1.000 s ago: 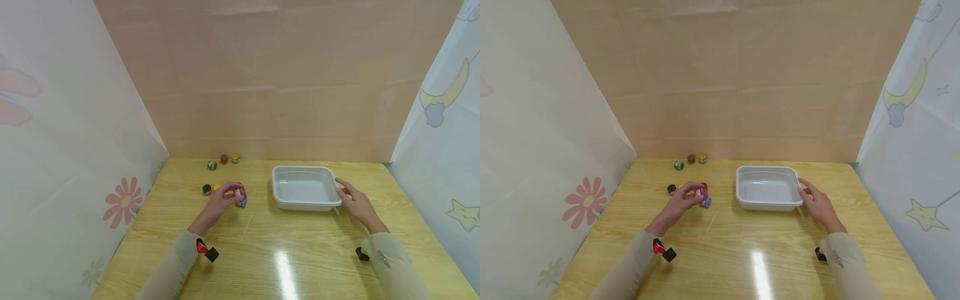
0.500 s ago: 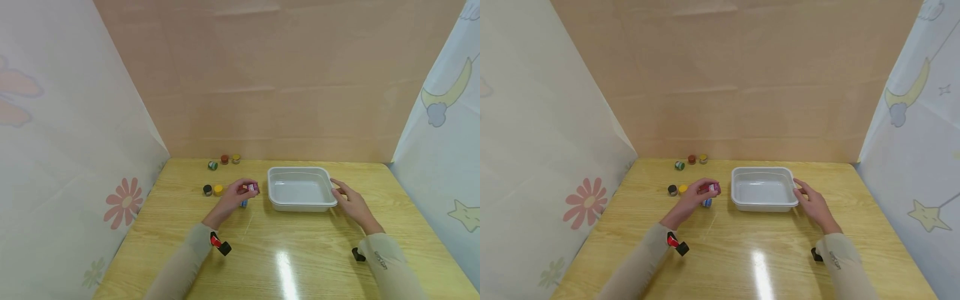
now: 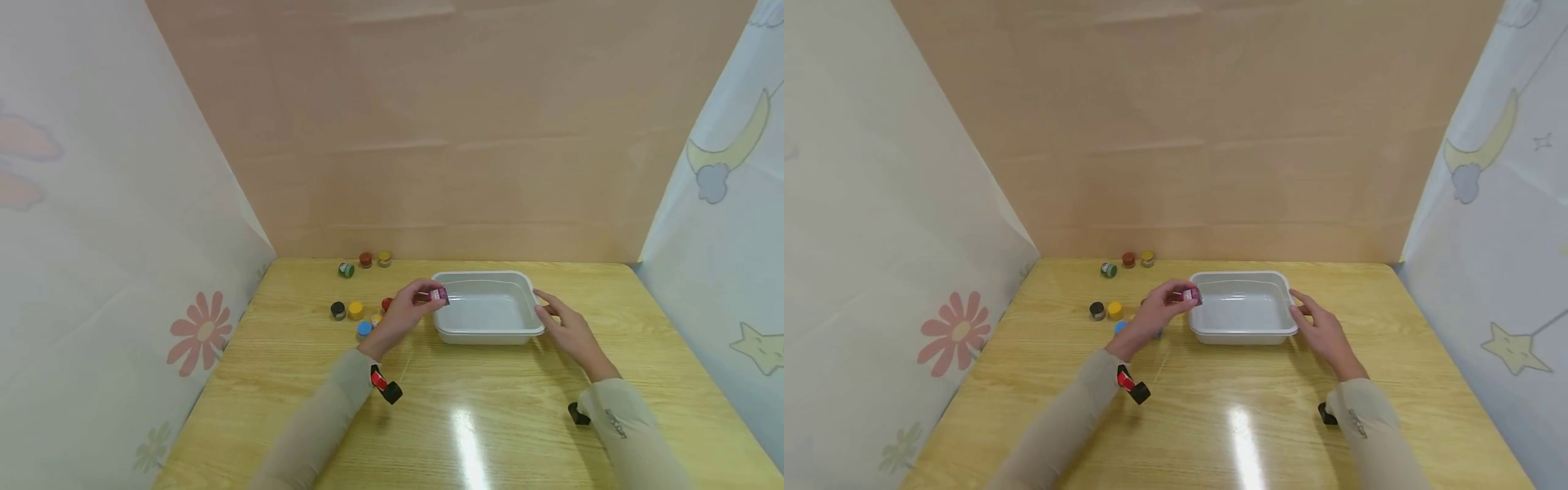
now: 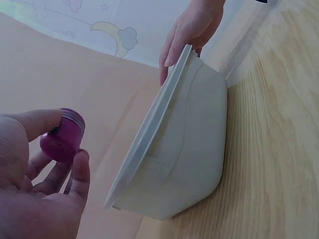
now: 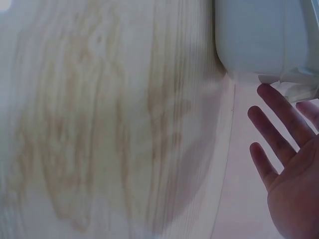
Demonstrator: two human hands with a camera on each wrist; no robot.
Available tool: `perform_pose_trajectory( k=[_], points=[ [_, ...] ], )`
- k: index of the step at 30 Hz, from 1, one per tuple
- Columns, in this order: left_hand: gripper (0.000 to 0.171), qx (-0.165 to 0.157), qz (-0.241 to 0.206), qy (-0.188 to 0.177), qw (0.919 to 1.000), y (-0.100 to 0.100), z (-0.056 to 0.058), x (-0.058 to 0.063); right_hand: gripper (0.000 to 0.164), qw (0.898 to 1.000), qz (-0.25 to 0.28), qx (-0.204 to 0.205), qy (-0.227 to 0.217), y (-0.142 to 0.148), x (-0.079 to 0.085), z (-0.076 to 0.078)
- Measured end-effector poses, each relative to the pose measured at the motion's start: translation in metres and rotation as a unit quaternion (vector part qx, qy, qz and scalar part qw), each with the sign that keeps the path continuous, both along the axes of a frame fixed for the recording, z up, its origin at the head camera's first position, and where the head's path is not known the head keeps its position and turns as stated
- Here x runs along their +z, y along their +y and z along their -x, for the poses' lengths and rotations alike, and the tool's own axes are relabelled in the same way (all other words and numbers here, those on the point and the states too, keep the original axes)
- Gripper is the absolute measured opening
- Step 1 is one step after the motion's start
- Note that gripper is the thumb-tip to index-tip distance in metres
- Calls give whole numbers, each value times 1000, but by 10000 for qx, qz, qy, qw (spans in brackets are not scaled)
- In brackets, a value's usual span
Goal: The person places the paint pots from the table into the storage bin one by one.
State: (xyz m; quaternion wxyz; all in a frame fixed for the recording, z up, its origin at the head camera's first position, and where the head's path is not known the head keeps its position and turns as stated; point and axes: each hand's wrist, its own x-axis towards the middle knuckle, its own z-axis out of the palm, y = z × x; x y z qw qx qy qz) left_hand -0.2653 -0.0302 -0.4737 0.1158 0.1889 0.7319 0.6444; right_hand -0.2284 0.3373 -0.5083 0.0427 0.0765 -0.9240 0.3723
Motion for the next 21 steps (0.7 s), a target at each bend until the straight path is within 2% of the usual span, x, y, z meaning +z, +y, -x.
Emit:
perform_pose_trajectory(
  k=[9,15,21],
  points=[
    [45,-287,222,482,9982,28,10,6,56,10000,-40,-76,5,-5,-2,-1],
    [48,-274,520,689,9959,46,18,9,56,10000,-53,-41,1,-9,-1,-1],
    [42,-175,601,769,9951,65,32,17,57,9999,-7,-63,79,-13,0,2]
  ],
)
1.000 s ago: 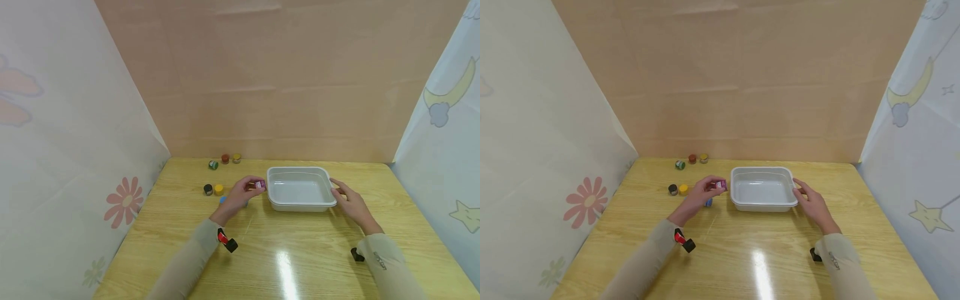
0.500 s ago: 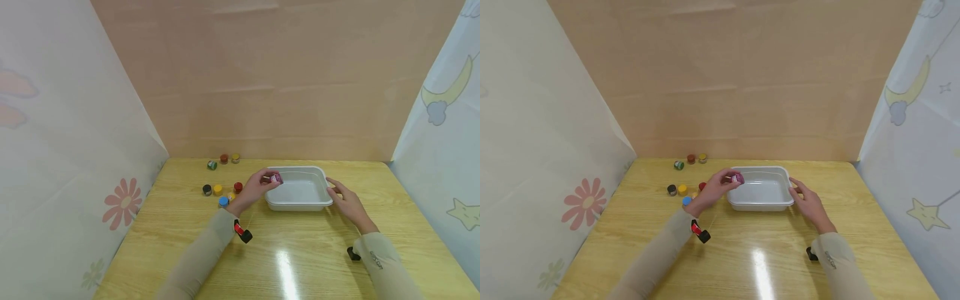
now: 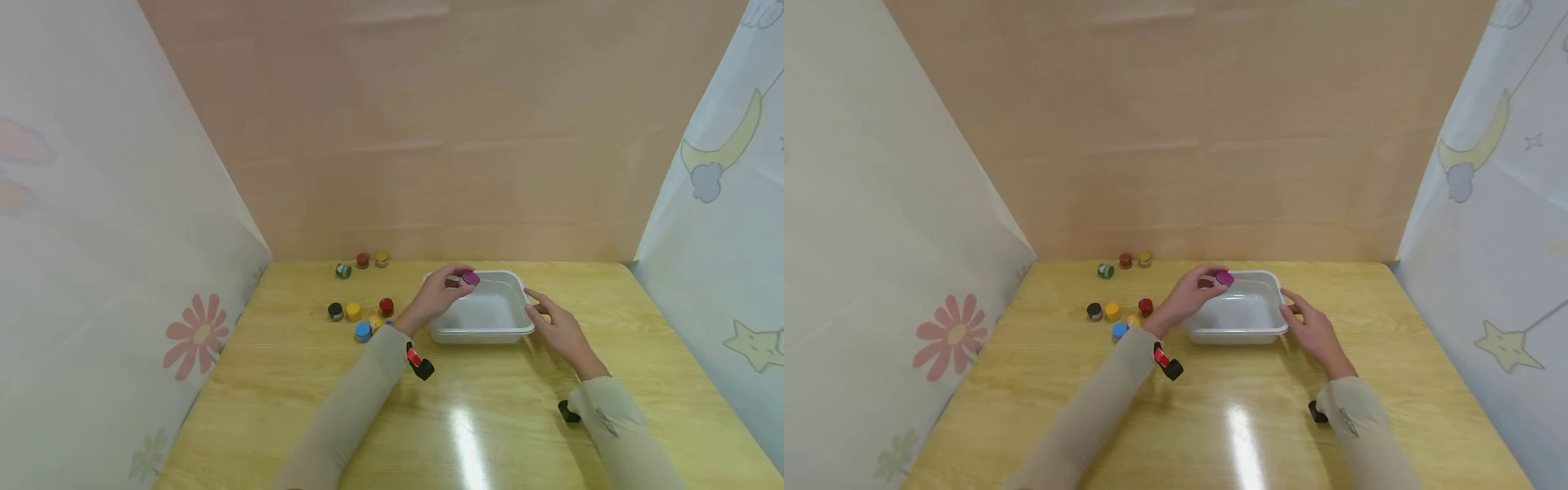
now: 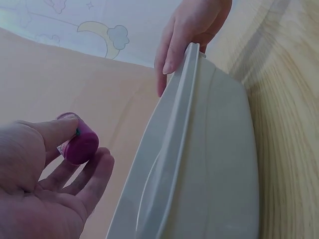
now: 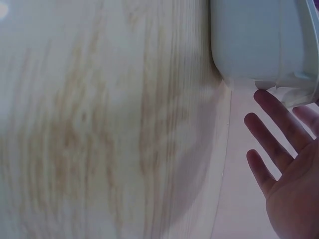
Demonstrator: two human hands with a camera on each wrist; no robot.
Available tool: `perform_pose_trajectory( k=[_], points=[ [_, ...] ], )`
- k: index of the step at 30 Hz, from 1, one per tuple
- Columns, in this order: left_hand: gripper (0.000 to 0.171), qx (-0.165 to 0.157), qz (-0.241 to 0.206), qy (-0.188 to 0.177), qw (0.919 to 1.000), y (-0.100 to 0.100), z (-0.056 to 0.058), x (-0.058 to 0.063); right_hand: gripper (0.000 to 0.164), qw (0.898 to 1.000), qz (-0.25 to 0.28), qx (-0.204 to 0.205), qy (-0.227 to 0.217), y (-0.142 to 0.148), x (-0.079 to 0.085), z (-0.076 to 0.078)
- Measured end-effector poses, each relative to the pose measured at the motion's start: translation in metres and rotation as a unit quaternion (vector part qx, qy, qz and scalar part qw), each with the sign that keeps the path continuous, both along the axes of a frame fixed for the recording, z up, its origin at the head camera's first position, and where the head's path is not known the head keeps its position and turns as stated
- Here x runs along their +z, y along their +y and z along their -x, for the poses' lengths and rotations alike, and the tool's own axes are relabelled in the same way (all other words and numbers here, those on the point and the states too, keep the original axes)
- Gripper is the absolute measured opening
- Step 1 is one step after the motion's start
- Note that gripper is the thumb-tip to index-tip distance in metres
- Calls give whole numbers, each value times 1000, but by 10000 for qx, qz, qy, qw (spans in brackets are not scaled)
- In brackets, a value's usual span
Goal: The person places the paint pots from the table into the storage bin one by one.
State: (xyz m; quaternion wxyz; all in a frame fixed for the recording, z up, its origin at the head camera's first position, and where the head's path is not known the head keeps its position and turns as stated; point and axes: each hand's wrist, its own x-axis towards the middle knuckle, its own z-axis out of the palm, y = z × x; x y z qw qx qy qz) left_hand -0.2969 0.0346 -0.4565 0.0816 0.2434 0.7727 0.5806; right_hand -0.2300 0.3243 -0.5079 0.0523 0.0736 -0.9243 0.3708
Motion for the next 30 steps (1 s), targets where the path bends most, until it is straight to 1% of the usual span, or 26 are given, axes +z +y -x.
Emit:
perform_pose_trajectory(
  k=[4,8,11,15,20,25,27,30],
  points=[
    [42,105,-53,120,9999,12,8,3,56,9999,36,-90,91,-3,0,3],
    [42,255,-134,137,9995,25,12,3,56,9998,63,-172,23,-6,-2,4],
    [40,286,-190,145,9993,32,14,2,56,9998,80,-187,-3,-6,-4,4],
    [39,252,-196,166,9994,36,18,0,57,9998,68,-195,47,-6,-6,4],
    [38,257,-208,59,9994,37,23,-2,57,9997,124,-190,50,-7,-8,6],
    [37,345,-288,-208,9988,46,25,-6,57,9997,150,-170,3,-7,-8,6],
    [36,374,-207,-289,9987,51,25,-9,57,9998,111,-154,-36,-7,-7,5],
    [33,421,-42,-311,9986,58,25,-13,56,9998,75,-148,-50,-6,-6,4]
  ],
)
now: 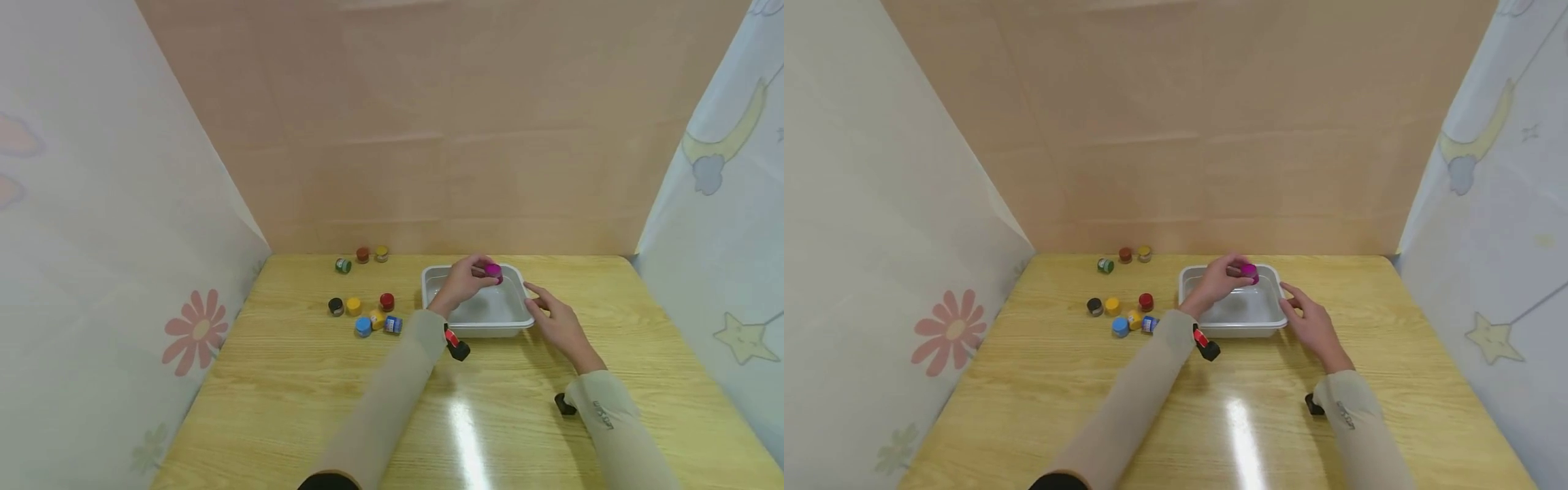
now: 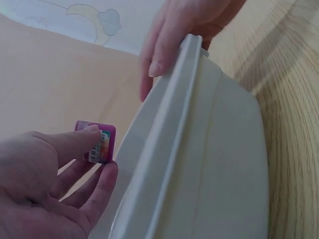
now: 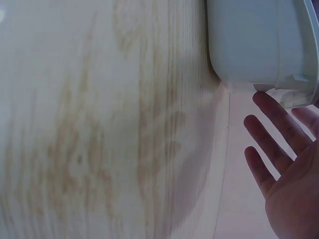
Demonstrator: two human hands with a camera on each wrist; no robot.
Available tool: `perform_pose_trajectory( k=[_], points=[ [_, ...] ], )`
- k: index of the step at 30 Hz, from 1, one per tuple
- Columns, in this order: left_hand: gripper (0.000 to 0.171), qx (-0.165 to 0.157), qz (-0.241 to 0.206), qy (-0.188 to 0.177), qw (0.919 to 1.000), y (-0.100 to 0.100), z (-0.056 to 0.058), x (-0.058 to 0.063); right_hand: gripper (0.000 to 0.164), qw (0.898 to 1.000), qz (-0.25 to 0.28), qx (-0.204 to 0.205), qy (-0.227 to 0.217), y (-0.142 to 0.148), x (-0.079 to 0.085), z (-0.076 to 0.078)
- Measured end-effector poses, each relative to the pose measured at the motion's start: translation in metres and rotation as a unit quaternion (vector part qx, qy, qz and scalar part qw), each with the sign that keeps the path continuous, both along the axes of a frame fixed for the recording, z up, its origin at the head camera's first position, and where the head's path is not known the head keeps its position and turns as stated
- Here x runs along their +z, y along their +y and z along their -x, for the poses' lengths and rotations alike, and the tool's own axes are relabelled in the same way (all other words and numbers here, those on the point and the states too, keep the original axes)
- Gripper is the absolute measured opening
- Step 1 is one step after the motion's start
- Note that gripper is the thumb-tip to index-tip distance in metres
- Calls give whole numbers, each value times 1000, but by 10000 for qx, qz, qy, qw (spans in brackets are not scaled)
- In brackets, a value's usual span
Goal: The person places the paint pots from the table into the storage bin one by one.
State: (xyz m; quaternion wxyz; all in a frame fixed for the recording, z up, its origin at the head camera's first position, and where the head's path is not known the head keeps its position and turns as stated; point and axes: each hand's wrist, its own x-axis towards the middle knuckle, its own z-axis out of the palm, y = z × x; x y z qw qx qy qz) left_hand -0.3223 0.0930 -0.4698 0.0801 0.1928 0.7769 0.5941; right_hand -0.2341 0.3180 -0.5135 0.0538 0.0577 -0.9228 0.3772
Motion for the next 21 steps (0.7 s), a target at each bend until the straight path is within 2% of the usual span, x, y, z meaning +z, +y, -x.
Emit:
perform_pose_trajectory(
  k=[7,9,12,16,21],
  points=[
    [33,246,235,-39,9994,17,1,-6,57,9999,79,106,-68,2,7,-1],
    [34,327,474,-8,9983,20,1,-8,57,9999,90,85,-82,3,7,-1],
    [33,462,1090,160,9928,22,3,-12,56,9999,96,43,-71,3,5,0],
    [35,584,1838,344,9806,22,4,-19,55,9999,159,60,9,2,1,1],
    [37,430,2103,550,9752,23,3,-23,55,9998,215,14,38,2,-1,0]
  ],
)
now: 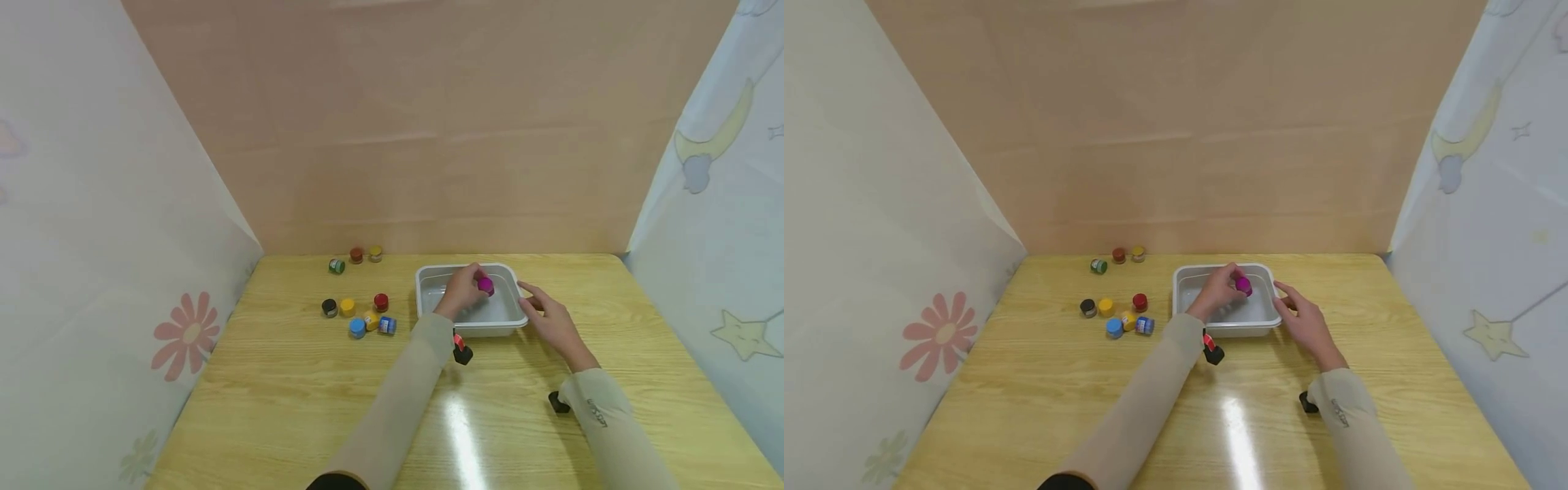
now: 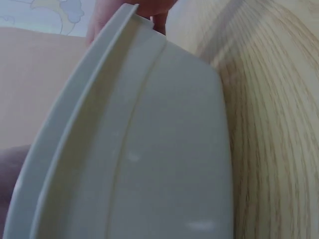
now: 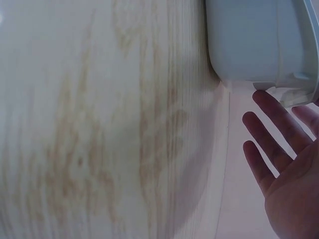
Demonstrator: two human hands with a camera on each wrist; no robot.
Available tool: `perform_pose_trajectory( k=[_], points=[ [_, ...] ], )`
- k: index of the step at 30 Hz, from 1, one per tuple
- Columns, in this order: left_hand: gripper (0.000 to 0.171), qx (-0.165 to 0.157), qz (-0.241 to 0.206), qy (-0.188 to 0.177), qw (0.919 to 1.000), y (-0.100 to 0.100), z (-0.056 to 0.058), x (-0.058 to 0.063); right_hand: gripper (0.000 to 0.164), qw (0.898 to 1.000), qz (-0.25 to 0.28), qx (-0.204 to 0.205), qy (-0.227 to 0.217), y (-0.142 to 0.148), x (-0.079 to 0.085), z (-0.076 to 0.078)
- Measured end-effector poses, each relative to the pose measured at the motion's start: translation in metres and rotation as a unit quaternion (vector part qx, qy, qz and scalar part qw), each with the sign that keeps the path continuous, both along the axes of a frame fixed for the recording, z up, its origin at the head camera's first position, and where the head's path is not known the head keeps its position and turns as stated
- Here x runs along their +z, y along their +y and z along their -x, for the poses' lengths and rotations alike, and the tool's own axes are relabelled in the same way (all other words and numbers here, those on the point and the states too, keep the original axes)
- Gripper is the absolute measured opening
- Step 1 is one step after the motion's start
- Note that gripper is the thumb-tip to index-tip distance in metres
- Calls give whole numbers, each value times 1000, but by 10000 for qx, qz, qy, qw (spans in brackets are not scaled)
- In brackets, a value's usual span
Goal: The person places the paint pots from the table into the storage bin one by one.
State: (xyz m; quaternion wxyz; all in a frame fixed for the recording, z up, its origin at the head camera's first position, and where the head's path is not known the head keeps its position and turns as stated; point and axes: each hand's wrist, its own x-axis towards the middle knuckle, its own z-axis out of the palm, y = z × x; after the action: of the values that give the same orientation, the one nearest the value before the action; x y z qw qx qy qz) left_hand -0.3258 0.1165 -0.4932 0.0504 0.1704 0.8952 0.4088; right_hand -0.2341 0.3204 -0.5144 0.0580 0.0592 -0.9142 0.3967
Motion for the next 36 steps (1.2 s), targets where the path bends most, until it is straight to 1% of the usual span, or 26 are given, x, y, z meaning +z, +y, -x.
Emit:
perform_pose_trajectory(
  k=[5,7,13,18,22,25,29,31,33,36],
  points=[
    [36,-377,587,356,9969,0,0,-1,56,10000,8,-10,-53,-1,1,0],
    [34,-475,685,413,9957,0,-1,-2,56,10000,-15,-22,-74,-1,2,-1],
    [32,-594,579,475,9954,1,0,-5,55,10000,-65,-23,-40,-1,5,-1],
    [32,-603,674,522,9945,1,0,-6,55,10000,-36,4,-62,-2,4,0],
    [31,-643,689,447,9946,2,0,-7,55,10000,-33,-13,-76,-2,5,0],
    [30,-714,677,389,9944,2,0,-5,55,10000,-21,-34,-59,-2,6,0],
    [34,-844,739,364,9930,3,1,-6,55,10000,-11,-21,-50,-1,4,0],
    [36,-874,744,262,9930,3,0,-7,54,10000,-11,-13,-47,-1,2,0],
    [38,-888,641,104,9939,2,0,-7,54,10000,-10,-7,-40,-1,1,0],
    [40,-849,521,-78,9950,2,-2,-5,55,10000,0,-17,-53,-1,1,1]
  ],
)
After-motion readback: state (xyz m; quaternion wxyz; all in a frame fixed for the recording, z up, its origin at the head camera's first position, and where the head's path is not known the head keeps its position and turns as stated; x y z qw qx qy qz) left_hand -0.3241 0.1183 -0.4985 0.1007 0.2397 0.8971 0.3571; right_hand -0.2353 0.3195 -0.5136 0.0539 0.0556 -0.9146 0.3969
